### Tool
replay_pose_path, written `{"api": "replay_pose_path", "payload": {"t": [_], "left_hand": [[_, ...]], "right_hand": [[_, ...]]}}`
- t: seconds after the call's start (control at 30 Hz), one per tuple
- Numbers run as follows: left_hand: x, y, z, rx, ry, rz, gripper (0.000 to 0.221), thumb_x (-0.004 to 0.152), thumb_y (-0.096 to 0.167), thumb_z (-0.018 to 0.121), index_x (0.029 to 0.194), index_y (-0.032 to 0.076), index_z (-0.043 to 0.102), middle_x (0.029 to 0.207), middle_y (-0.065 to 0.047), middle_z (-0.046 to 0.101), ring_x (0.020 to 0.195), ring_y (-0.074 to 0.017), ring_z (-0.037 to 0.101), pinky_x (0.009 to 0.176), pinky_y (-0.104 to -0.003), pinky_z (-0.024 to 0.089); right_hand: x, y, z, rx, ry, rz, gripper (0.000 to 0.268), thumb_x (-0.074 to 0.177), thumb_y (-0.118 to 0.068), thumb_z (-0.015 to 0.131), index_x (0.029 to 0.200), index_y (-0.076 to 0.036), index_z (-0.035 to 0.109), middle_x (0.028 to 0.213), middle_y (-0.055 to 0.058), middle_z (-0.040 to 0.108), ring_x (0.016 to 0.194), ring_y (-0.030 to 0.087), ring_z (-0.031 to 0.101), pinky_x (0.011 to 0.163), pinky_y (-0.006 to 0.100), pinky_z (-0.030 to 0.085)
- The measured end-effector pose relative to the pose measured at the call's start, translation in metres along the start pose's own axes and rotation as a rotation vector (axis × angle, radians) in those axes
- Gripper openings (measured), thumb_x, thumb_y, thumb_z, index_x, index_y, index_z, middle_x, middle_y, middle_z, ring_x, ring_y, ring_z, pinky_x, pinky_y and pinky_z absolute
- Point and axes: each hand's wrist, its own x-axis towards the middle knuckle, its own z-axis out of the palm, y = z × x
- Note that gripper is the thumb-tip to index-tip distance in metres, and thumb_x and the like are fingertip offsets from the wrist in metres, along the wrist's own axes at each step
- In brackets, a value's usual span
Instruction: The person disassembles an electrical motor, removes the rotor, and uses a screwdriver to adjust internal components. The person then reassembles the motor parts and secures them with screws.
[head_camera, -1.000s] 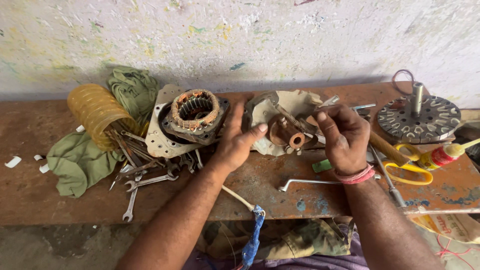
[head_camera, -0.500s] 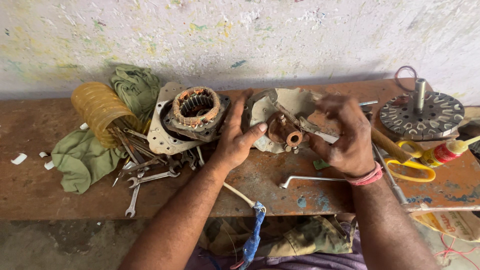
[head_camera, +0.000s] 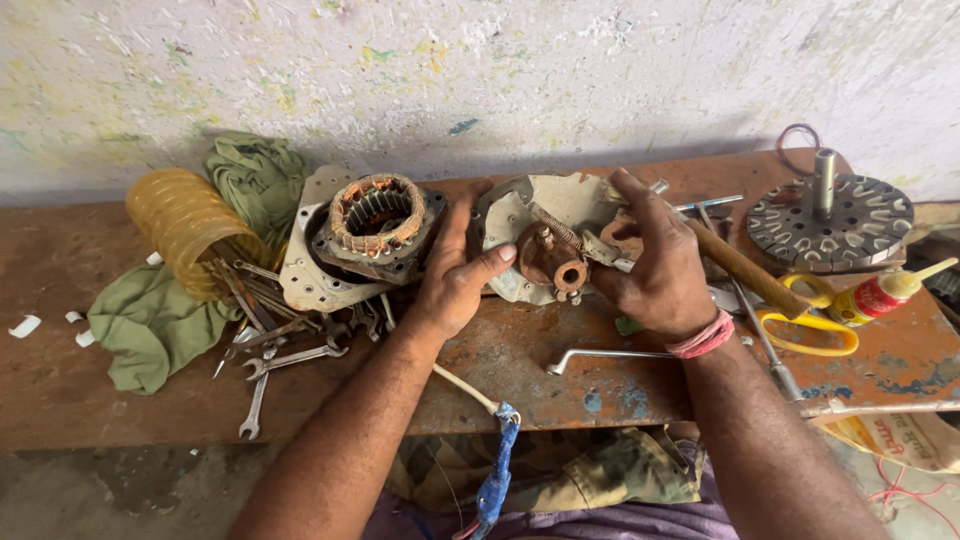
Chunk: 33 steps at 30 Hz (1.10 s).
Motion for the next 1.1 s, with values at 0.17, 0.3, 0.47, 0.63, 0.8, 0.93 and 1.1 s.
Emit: {"api": "replay_pose_path", "payload": {"t": [0.17,0.3,0.47,0.63,0.8,0.93,1.1], "left_hand": [[0.001,-0.003,-0.002,-0.097,-0.003,-0.050,0.080,0.090,0.016,0.070,0.160,0.006,0.033,0.147,-0.015,0.054,0.139,-0.0269,0.050,0.121,-0.043,0.039],[0.001,-0.003,-0.004,-0.072,0.002,-0.071,0.080,0.089,0.014,0.069,0.160,0.007,0.033,0.146,-0.015,0.055,0.139,-0.0271,0.051,0.121,-0.044,0.039],[-0.001,-0.002,-0.003,-0.064,-0.009,-0.088,0.081,0.088,0.013,0.069,0.160,0.006,0.032,0.149,-0.015,0.052,0.141,-0.0278,0.049,0.121,-0.044,0.037],[0.001,0.000,-0.002,0.029,-0.013,-0.050,0.081,0.088,0.017,0.070,0.160,0.007,0.033,0.150,-0.017,0.052,0.141,-0.0298,0.050,0.121,-0.046,0.040],[0.002,-0.001,0.001,0.072,-0.023,-0.078,0.085,0.090,0.028,0.070,0.162,0.010,0.029,0.152,-0.019,0.049,0.142,-0.0339,0.049,0.119,-0.051,0.042],[-0.001,-0.003,0.003,0.221,-0.045,-0.005,0.086,0.097,0.041,0.064,0.166,0.012,0.020,0.162,-0.021,0.038,0.150,-0.0372,0.039,0.123,-0.055,0.034],[-0.002,-0.005,0.003,0.454,-0.038,0.090,0.081,0.104,0.050,0.056,0.167,0.013,0.021,0.167,-0.022,0.033,0.156,-0.0382,0.032,0.127,-0.056,0.029]], "right_hand": [[-0.002,-0.008,0.007,0.017,0.028,-0.051,0.093,0.065,0.013,0.068,0.152,0.012,0.037,0.140,0.028,0.058,0.126,0.034,0.064,0.105,0.041,0.056],[-0.003,-0.010,0.008,0.060,0.031,-0.019,0.092,0.065,0.015,0.067,0.153,0.009,0.038,0.135,0.026,0.061,0.119,0.031,0.068,0.100,0.039,0.058],[-0.004,-0.010,0.007,0.108,0.041,0.006,0.089,0.071,0.015,0.066,0.155,0.006,0.041,0.123,0.020,0.067,0.113,0.027,0.071,0.098,0.036,0.060],[-0.008,-0.008,0.007,0.149,0.048,-0.008,0.093,0.067,0.013,0.067,0.155,0.006,0.038,0.138,0.022,0.060,0.122,0.030,0.067,0.102,0.038,0.058],[-0.006,0.005,-0.001,0.175,-0.012,-0.065,0.099,0.062,0.010,0.062,0.158,0.003,0.038,0.162,0.027,0.041,0.145,0.036,0.049,0.115,0.046,0.049],[0.000,0.004,0.001,0.399,0.204,-0.384,0.064,0.083,-0.003,0.064,0.143,-0.005,0.044,0.148,0.018,0.048,0.138,0.028,0.048,0.121,0.046,0.041],[0.004,-0.021,0.001,-0.112,0.211,-0.201,0.010,0.093,-0.012,0.074,0.101,-0.005,0.074,0.109,0.011,0.076,0.106,0.022,0.069,0.093,0.042,0.052]]}}
